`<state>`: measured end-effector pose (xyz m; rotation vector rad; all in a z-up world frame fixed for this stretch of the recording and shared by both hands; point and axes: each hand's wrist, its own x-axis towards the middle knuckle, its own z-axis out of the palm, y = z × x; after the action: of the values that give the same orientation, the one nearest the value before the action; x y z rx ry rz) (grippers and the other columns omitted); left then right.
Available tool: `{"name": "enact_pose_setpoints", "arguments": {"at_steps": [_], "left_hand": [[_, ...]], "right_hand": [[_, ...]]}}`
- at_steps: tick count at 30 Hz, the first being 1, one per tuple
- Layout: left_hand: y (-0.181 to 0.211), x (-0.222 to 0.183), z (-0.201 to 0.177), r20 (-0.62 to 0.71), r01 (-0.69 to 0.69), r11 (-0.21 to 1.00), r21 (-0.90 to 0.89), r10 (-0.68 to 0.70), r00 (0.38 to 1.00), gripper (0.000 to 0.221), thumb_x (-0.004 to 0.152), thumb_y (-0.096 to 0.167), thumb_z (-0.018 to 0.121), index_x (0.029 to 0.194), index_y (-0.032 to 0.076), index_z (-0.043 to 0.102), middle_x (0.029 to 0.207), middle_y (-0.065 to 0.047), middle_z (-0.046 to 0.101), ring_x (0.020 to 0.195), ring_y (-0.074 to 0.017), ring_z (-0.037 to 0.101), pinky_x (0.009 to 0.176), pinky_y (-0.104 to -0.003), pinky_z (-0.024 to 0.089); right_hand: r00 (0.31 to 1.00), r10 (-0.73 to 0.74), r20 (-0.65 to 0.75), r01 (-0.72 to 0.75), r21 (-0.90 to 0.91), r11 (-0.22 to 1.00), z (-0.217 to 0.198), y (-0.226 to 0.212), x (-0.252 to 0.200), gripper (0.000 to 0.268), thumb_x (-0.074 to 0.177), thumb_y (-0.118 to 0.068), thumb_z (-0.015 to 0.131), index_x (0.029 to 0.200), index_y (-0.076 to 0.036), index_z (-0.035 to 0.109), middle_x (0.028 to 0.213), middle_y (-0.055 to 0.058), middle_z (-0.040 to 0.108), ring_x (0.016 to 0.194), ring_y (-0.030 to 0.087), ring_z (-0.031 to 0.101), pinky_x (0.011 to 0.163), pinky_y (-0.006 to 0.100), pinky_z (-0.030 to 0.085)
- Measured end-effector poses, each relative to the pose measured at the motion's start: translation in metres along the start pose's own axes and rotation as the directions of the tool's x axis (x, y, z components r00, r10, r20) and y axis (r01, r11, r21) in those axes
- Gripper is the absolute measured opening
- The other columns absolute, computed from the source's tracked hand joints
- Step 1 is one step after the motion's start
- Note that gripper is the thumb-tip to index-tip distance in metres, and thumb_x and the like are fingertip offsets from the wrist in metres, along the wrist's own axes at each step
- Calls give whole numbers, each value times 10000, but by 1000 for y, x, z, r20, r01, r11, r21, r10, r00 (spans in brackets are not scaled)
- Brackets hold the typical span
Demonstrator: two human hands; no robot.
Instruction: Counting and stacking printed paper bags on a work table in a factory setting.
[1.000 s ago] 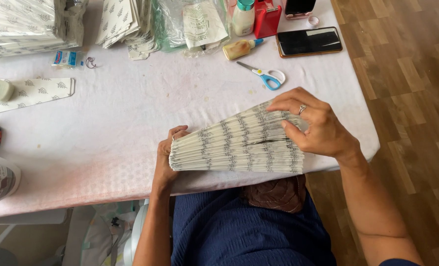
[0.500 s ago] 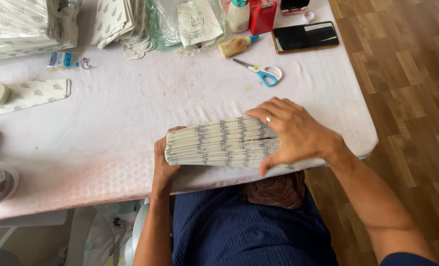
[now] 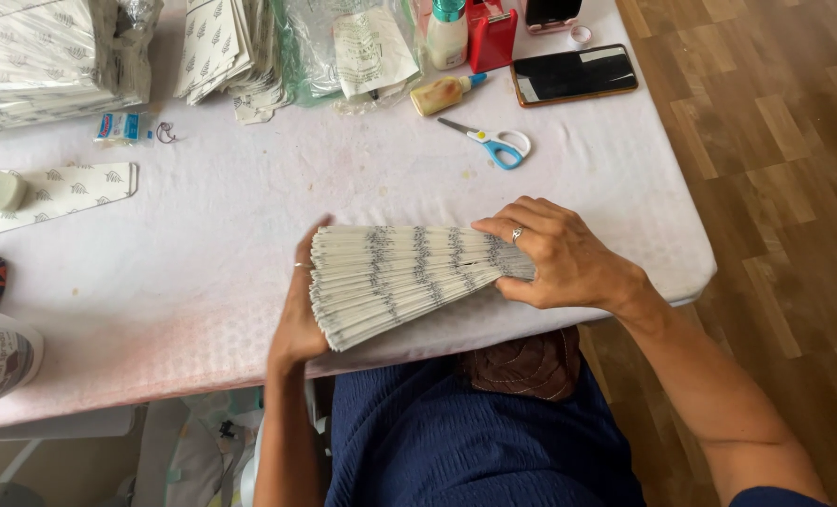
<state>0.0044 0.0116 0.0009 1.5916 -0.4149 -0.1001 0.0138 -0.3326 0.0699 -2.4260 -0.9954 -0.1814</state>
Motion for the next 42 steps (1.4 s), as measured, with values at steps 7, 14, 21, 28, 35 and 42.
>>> {"name": "enact_pose_setpoints", "arguments": {"at_steps": [7, 14, 21, 28, 35, 42], "left_hand": [[148, -12, 44, 161, -290, 891, 350, 248, 955, 1484, 551, 647, 791, 1609, 8, -30, 1719, -259, -41, 1641, -408, -41, 1359, -584, -14], [97, 48, 113, 422, -422, 49, 905, -8, 906, 1401, 524, 545, 879, 1602, -28, 192, 1566, -299, 332, 1506, -477, 257, 1231, -678, 100], [66, 76, 105, 428, -416, 100, 904, -265, 864, 975, 552, 173, 674, 1459, -91, 435, 1059, -123, 607, 940, -304, 610, 944, -513, 455], [58, 77, 102, 451, -440, 100, 892, -240, 860, 813, 566, 149, 623, 1344, -47, 495, 922, -83, 552, 768, -244, 547, 680, -385, 425], [88, 77, 80, 404, -360, 460, 812, 2, 915, 540, 724, 245, 834, 1178, 53, 614, 863, -96, 688, 832, -325, 730, 743, -429, 570], [122, 82, 71, 8, 1, 913, 407, -5, 1000, 363, 664, 111, 911, 995, 98, 762, 843, -116, 770, 871, -295, 771, 822, -393, 586]], "right_hand": [[995, -82, -51, 82, -3, 997, 0, -4, 2, 641, 664, -93, 773, 1268, 31, 598, 1054, 165, 671, 905, 303, 640, 832, 408, 522], [1000, -9, -9, 9, 6, 1000, 1, -8, 1, 431, 822, -261, 723, 1157, -10, 625, 1053, 113, 611, 946, 305, 639, 817, 442, 528], [943, 211, 255, -167, -184, 969, -16, -20, 4, 1012, 676, -341, 866, 1481, -4, 355, 1292, 210, 530, 1253, 397, 544, 1063, 525, 397], [948, 262, 179, -254, -63, 965, 3, 21, -23, 780, 699, -336, 914, 1306, -42, 523, 1052, 112, 584, 1020, 349, 630, 909, 467, 464], [949, 284, -138, -233, 303, 924, 5, 29, -23, 296, 681, -262, 966, 789, -133, 723, 733, 13, 701, 733, 225, 705, 793, 349, 550], [924, 179, -338, -79, 289, 954, -124, -32, 10, 980, 585, -384, 996, 1380, -18, 553, 1247, 129, 562, 1173, 247, 559, 1150, 406, 415]]}}
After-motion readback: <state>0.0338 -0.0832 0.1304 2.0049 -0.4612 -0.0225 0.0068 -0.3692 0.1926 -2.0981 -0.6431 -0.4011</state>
